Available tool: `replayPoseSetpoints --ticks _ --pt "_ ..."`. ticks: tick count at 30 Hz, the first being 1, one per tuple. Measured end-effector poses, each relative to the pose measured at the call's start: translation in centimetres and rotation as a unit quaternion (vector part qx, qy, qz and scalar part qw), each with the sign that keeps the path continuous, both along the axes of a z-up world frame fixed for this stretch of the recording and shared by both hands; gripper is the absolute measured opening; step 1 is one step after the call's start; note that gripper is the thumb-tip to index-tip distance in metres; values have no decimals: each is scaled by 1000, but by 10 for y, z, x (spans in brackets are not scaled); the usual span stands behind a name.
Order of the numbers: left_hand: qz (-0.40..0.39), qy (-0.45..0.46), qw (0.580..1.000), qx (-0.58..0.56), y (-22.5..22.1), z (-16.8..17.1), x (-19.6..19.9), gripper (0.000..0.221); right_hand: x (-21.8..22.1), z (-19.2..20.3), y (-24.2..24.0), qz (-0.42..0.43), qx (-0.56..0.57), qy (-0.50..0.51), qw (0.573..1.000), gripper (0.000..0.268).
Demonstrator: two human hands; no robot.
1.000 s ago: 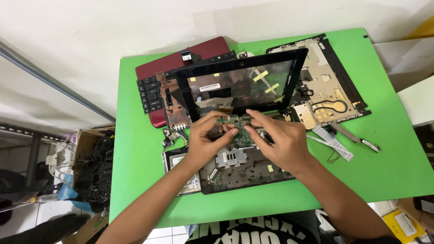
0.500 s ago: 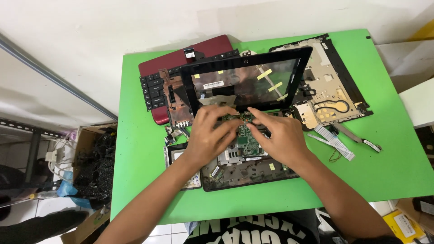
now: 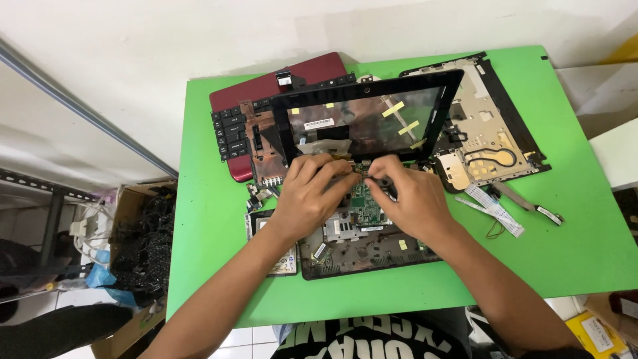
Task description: Removing screws and lifting the motherboard from a laptop chassis during disassembly.
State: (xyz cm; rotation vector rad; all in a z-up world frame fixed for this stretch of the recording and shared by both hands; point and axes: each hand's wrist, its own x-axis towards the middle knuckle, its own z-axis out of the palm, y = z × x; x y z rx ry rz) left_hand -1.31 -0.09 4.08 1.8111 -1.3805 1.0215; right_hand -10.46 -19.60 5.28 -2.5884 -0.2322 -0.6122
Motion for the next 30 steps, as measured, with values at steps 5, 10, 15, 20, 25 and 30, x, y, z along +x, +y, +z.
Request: replayPoseSetpoints --ticks 5,10,15,20,25,30 --pt "1 -1 1000 3 -1 0 2 5 0 6 4 9 -30 -11 999 14" --pt "31 -15 999 10 0 10 -3 5 0 10 5 15 -35 -28 999 14" --pt "46 -39 998 10 0 10 -6 6 -1 6 6 29 -33 -59 997 12" --pt "47 -38 998 14 1 10 -4 8 0 3 7 31 -46 -76 996 10" --pt "51 -54 997 17 -2 5 -1 6 -2 9 10 39 -52 -91 994 11" --pt "51 -69 996 21 -3 1 -2 9 -2 7 8 46 -45 -90 994 11"
